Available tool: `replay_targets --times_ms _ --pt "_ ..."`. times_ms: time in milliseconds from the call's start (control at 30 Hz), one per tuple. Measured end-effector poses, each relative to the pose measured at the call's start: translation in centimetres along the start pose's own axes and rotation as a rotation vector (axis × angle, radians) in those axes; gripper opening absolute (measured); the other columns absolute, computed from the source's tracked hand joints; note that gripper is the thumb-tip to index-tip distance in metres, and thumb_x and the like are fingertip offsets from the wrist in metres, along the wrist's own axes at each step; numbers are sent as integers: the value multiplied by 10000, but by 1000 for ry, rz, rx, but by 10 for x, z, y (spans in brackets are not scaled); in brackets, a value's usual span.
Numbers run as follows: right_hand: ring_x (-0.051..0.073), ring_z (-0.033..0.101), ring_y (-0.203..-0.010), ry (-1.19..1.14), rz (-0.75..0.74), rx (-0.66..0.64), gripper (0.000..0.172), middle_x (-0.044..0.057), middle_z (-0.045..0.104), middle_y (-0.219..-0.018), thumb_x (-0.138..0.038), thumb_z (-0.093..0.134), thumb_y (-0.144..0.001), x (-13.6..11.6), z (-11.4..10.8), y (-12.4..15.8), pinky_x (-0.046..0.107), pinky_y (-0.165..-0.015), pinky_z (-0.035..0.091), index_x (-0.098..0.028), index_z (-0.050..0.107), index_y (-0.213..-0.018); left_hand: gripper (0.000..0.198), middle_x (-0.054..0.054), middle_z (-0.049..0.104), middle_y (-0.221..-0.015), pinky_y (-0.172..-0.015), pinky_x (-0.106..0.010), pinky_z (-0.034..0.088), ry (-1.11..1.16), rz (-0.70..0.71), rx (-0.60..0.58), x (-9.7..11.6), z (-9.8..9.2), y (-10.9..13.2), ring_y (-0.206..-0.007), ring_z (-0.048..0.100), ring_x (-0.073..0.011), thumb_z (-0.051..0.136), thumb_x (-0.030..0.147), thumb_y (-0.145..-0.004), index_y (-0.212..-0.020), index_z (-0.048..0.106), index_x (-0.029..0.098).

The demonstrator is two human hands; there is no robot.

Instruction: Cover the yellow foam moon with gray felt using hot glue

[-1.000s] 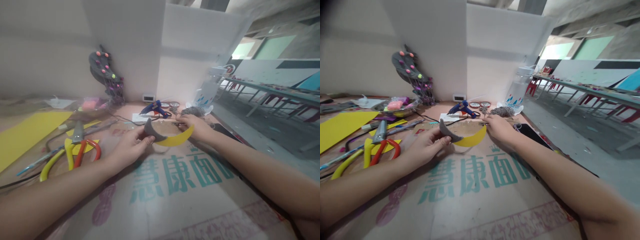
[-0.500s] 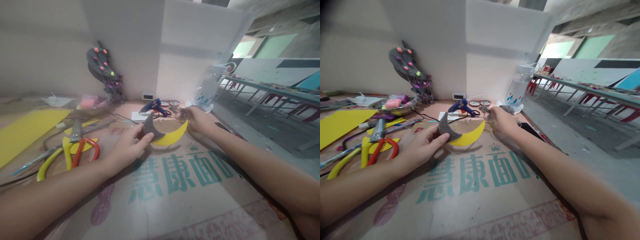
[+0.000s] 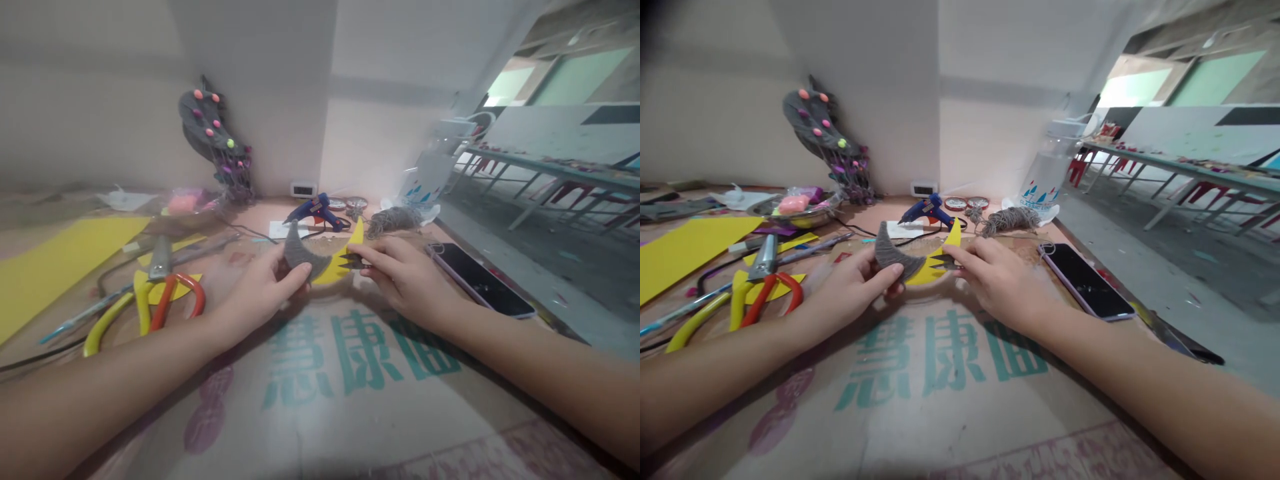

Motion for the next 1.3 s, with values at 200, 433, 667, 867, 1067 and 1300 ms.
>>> replay_targets --times_ms 200,433,667,867,1067,1300 --pt "180 549 -826 24 -40 60 334 83 610 -920 -153 465 -910 1 -1 -4 325 -716 487 -179 557 -1230 191 38 649 -667 -523 -215 434 -22 -12 -35 3 2 3 -585 592 -124 537 378 -860 -878 533 188" --pt "181 539 -786 38 -61 46 332 92 620 -898 -135 474 -893 0 2 -3 332 -705 490 -142 584 -1207 206 33 656 -659 -523 -218 451 -1 9 -81 3 4 6 -582 607 -128 540 389 -860 -846 521 185" --pt "184 551 -814 31 -81 51 349 97 620 -894 -82 439 -880 0 0 -4 329 -709 498 -129 595 -1188 213 19 659 -671 -531 -223 445 -8 24 -82 2 3 5 -595 607 -136 534 396 -863 -858 530 183" --pt "169 548 -818 28 -85 33 391 64 616 -886 -63 423 -872 0 -1 -4 320 -726 496 -194 588 -1201 226 8 664 -684 -532 -245 453 22 8 -87 2 3 6 -606 619 -158 549 409 -848 -895 531 188" --pt "170 555 -834 36 -72 42 381 63 614 -893 -76 433 -871 0 -1 -3 315 -736 497 -203 593 -1193 252 4 666 -691 -531 -246 451 13 -9 -83 2 3 7 -607 617 -155 544 438 -847 -871 533 187" --pt "176 567 -876 1 -88 61 361 80 627 -927 -84 427 -888 0 -3 -4 331 -762 504 -176 582 -1201 258 10 638 -667 -525 -233 447 168 -58 -120 4 6 5 -594 595 -136 568 424 -832 -877 507 177"
Point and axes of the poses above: each hand's wrist, its own y-axis away from the middle knuckle, its own z-axis out of the palm, x = y × z, the point moved 1 cm from there along -y, towards the middle knuckle
